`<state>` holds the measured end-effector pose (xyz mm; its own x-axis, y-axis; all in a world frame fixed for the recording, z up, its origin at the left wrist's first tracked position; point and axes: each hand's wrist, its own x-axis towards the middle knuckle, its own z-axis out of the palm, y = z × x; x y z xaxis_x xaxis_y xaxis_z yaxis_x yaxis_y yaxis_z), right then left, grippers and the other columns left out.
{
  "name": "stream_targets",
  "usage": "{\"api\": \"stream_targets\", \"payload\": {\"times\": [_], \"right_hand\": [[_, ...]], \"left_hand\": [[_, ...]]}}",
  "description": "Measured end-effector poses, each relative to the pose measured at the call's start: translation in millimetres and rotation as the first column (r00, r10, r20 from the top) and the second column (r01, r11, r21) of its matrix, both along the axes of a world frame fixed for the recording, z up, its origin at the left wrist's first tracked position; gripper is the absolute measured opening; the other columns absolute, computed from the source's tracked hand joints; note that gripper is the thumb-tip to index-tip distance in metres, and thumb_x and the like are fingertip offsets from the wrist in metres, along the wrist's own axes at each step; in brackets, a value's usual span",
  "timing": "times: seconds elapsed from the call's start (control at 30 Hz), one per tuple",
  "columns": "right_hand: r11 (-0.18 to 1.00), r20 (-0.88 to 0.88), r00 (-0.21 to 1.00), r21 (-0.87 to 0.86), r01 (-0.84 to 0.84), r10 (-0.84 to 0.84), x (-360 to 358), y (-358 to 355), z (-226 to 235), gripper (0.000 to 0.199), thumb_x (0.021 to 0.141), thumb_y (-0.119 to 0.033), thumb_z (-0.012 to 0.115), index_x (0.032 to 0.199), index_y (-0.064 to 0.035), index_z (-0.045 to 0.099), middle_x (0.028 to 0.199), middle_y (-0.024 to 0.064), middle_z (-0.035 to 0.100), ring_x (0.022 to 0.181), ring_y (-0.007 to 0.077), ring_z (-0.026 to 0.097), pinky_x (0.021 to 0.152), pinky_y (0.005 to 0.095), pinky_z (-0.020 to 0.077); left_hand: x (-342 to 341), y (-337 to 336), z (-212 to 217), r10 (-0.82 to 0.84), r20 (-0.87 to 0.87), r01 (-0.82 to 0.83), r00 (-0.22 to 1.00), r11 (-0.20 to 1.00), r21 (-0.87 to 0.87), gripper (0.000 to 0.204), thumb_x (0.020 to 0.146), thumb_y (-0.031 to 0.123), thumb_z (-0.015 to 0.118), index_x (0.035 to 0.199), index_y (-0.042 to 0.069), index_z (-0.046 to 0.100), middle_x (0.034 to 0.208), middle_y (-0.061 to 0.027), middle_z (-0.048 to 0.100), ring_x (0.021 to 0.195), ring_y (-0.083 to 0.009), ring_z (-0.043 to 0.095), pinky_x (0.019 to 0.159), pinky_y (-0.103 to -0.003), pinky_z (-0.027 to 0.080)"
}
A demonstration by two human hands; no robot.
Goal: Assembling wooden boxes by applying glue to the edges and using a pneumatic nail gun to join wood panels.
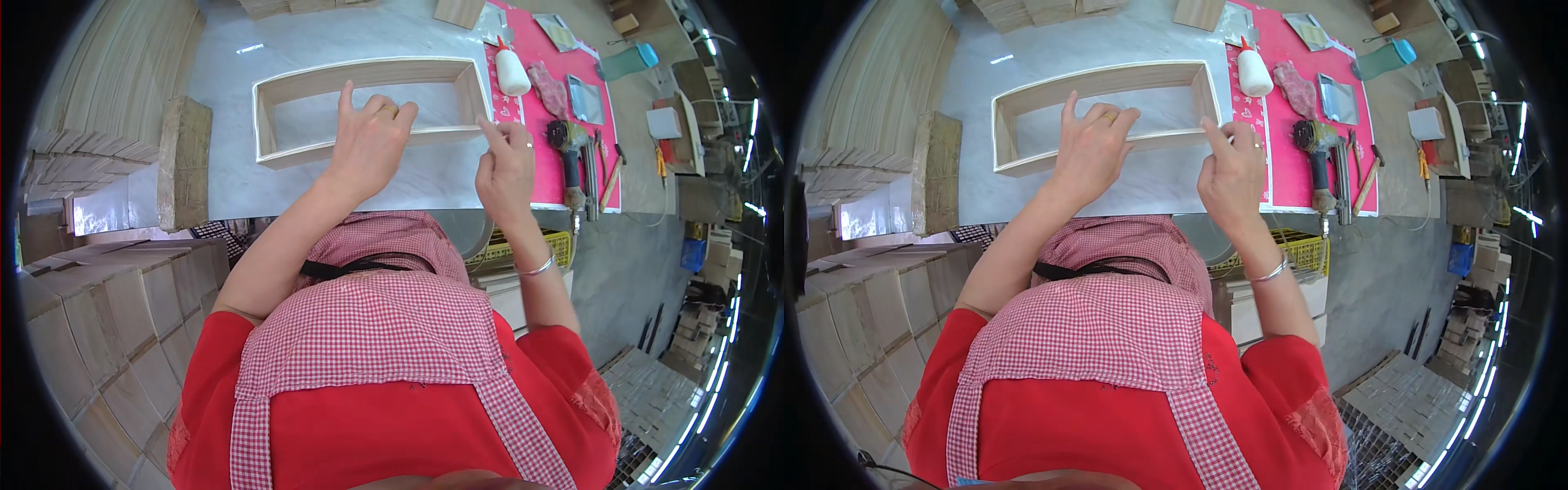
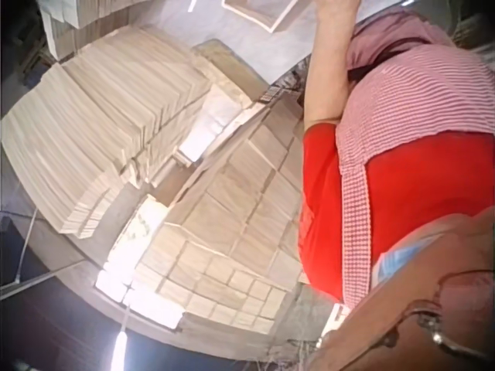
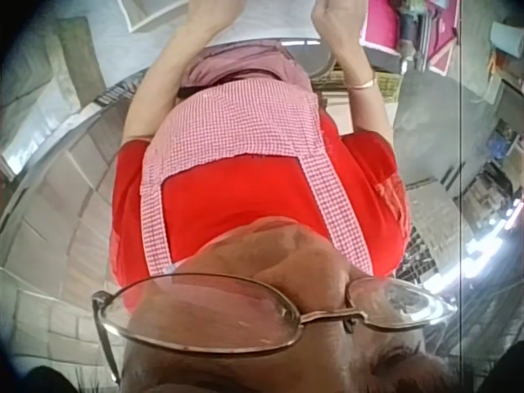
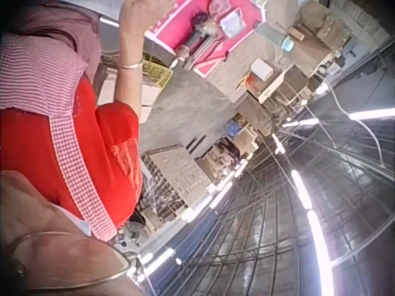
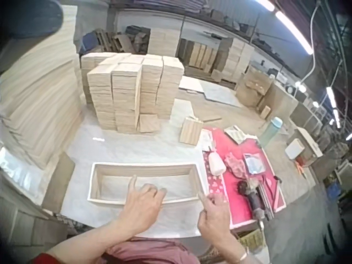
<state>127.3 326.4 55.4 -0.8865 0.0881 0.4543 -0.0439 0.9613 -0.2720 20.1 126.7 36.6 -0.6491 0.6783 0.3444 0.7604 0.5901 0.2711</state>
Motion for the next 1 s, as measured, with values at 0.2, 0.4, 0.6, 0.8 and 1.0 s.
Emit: {"api": "stream_targets", "payload": {"times": [0.2, 0.4, 0.6, 0.8, 1.0], "right_hand": [[0.938, 0.253, 0.966, 0.32, -0.131, 0.048, -17.0, 6.5, 18.9, 0.04, 0.077, 0.003, 0.057, 0.114, -0.0045, 0.068, 0.098, 0.0133, 0.058, 0.087, 0.0324, 0.056, 0.075, 0.0428, 0.0444], [0.959, 0.056, 0.998, 0.282, 0.0, -0.017, -72.2, 100.4, 14.0, 0.027, 0.084, -0.007, 0.057, 0.107, -0.0054, 0.071, 0.093, 0.0158, 0.062, 0.086, 0.0353, 0.06, 0.077, 0.0466, 0.0475], [0.797, 0.159, 0.85, 0.467, 0.383, -0.502, -98.6, 243.0, -85.9, 0.017, 0.088, -0.022, 0.059, 0.084, -0.0155, 0.074, 0.084, 0.0087, 0.072, 0.08, 0.0271, 0.071, 0.067, 0.0433, 0.0549], [0.809, 0.242, 0.782, 0.314, 0.497, -0.574, -126.5, 229.5, -66.1, 0.022, 0.084, -0.035, 0.065, 0.092, -0.0175, 0.075, 0.087, 0.0072, 0.074, 0.081, 0.0258, 0.072, 0.066, 0.0429, 0.0531], [0.722, -0.198, 0.694, -0.173, 0.67, -0.692, -19.0, 209.1, -28.9, 0.043, 0.076, -0.038, 0.075, 0.101, -0.0032, 0.072, 0.096, 0.019, 0.07, 0.095, 0.0363, 0.067, 0.083, 0.0452, 0.0536]], "left_hand": [[2.3, 0.8, 2.6, -0.003, -0.08, 0.014, 0.997, 0.991, 0.135, 0.027, 0.077, 0.001, 0.062, 0.104, 0.005, 0.063, 0.084, -0.0088, 0.066, 0.099, -0.0234, 0.062, 0.106, -0.066, 0.031], [5.4, -6.8, 17.8, -0.023, -0.065, 0.024, 0.998, 0.999, 0.025, 0.033, 0.077, 0.002, 0.063, 0.11, 0.004, 0.062, 0.085, -0.0087, 0.067, 0.108, -0.0259, 0.06, 0.109, -0.065, 0.027], [1.7, -18.6, 27.7, -0.071, 0.064, 0.08, 0.995, 0.984, -0.159, 0.055, 0.074, 0.009, 0.076, 0.126, 0.008, 0.059, 0.092, -0.0087, 0.069, 0.114, -0.0252, 0.057, 0.114, -0.061, 0.022], [5.8, -29.2, 35.0, 0.016, 0.092, 0.012, 0.996, 0.954, -0.301, 0.067, 0.078, 0.018, 0.079, 0.139, 0.01, 0.051, 0.105, -0.0066, 0.065, 0.115, -0.0274, 0.054, 0.114, -0.059, 0.023], [4.2, -41.8, 44.5, -0.09, 0.039, 0.092, 0.995, 0.994, -0.054, 0.062, 0.085, 0.016, 0.075, 0.14, 0.004, 0.05, 0.122, -0.0134, 0.061, 0.121, -0.032, 0.052, 0.111, -0.05, 0.03]]}}
